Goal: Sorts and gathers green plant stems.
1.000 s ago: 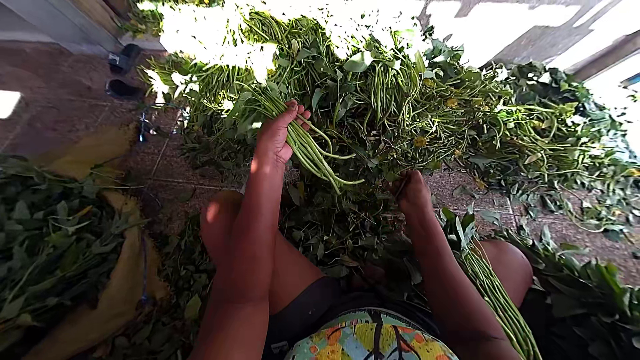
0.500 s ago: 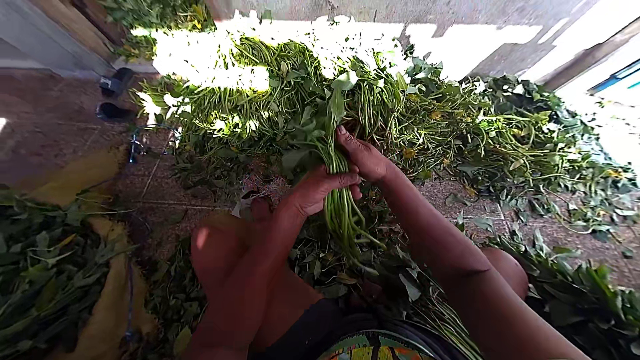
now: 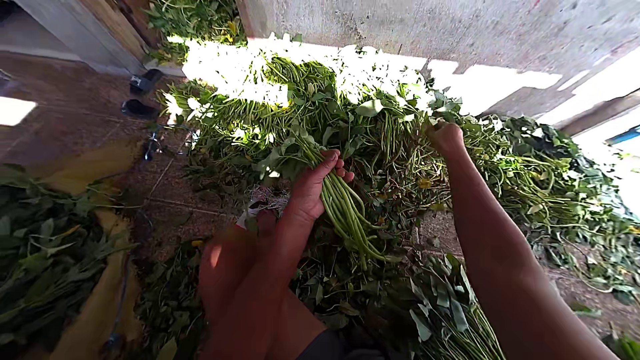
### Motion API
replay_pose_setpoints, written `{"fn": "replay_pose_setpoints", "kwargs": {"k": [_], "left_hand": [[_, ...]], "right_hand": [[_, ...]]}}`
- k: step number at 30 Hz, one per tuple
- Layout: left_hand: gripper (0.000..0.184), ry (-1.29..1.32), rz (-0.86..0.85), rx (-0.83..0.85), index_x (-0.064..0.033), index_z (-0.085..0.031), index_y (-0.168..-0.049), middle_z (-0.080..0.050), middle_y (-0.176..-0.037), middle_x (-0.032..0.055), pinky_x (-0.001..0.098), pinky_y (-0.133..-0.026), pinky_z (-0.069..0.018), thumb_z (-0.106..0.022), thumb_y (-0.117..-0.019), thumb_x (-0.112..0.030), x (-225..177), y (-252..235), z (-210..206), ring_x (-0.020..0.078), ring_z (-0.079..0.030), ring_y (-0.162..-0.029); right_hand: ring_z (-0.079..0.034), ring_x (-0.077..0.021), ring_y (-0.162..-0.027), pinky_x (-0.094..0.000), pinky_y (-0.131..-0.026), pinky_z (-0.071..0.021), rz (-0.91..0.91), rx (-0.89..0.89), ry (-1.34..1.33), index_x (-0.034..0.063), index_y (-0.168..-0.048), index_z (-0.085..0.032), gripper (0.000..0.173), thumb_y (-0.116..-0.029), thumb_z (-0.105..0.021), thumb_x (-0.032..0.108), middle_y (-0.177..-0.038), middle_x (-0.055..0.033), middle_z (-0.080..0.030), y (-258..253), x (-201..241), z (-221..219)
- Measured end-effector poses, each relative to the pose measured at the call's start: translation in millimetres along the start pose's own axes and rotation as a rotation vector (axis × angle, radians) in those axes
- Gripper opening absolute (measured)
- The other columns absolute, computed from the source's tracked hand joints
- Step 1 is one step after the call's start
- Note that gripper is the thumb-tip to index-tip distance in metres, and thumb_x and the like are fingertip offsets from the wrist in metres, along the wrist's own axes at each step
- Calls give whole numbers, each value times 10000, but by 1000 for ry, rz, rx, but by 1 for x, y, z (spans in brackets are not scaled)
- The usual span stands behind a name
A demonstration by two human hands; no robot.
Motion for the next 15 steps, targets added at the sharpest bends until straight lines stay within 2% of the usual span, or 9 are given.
{"fn": "replay_pose_setpoints", "kwargs": {"k": [2, 3, 5, 6, 7, 9, 11, 13, 15], "left_hand": [[128, -31, -25, -58, -107, -637, -1055, -636, -808, -7, 309, -741, -622, -510, -1068, -103, -3, -5, 7, 110, -660, -703], [119, -64, -39, -89, -102, -636, -1052, -645, -804, -9, 307, -735, -626, -518, -1065, -98, -3, -6, 10, 110, -671, -703], [90, -118, -48, -124, -102, -640, -1061, -655, -814, -6, 311, -738, -625, -552, -1055, -120, -1, -7, 14, 117, -677, -709], [87, -135, -48, -125, -106, -644, -1078, -661, -830, -4, 314, -745, -625, -566, -1052, -137, 2, -7, 15, 119, -680, -718], [89, -152, -49, -123, -109, -648, -1086, -667, -837, -2, 314, -744, -628, -575, -1050, -146, 4, -6, 15, 120, -684, -721], [89, -201, -57, -116, -110, -649, -1084, -672, -836, -3, 308, -740, -630, -575, -1050, -147, 10, -7, 11, 118, -688, -722], [83, -274, -60, -107, -115, -646, -1081, -668, -831, -12, 307, -748, -627, -576, -1051, -150, 17, -7, 5, 114, -684, -726], [91, -348, -72, -97, -103, -646, -1092, -670, -837, -9, 302, -748, -621, -573, -1051, -136, 25, -6, -2, 113, -680, -725], [110, -421, -66, -78, -84, -637, -1126, -662, -869, 6, 296, -748, -615, -578, -1049, -135, 35, -5, -7, 114, -671, -730]], "right_hand": [[-618, -483, -1163, -688, -1004, -433, 67, -140, -198, -76, -1240, -652, 393, -1030, -598, 251, -1215, -338, -644, 20, -15, 30], [-653, -410, -1097, -625, -986, -471, 95, -230, -297, -69, -1219, -657, 396, -1022, -613, 271, -1172, -297, -667, 33, -25, 45], [-643, -180, -931, -409, -893, -536, 187, -380, -548, -36, -1159, -635, 355, -1012, -626, 287, -1048, -142, -656, 59, -44, 73], [-650, -98, -910, -333, -868, -564, 262, -420, -703, 7, -1156, -614, 295, -1014, -623, 265, -1020, -49, -648, 69, -52, 84], [-682, -77, -917, -320, -864, -596, 343, -436, -841, 58, -1156, -591, 231, -1019, -613, 242, -1012, 16, -662, 80, -57, 93], [-710, -114, -921, -359, -866, -618, 459, -433, -992, 102, -1145, -577, 170, -1023, -612, 215, -1011, 43, -682, 98, -61, 103], [-710, -111, -901, -358, -863, -621, 480, -425, -978, 69, -1159, -599, 198, -1011, -629, 198, -1006, 38, -685, 116, -57, 99], [-695, -73, -901, -312, -860, -606, 493, -402, -920, 29, -1174, -620, 223, -1007, -621, 177, -1037, 30, -688, 135, -45, 84], [-694, -56, -909, -305, -870, -603, 546, -395, -920, 18, -1138, -654, 199, -986, -655, 147, -1047, 25, -701, 151, -32, 61]]}}
Point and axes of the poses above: each hand's wrist, its own y-axis away from the middle knuckle, its own z-axis out of the back of the hand, x = y × z, the point moved 8 cm from there along -y, towards the middle knuckle
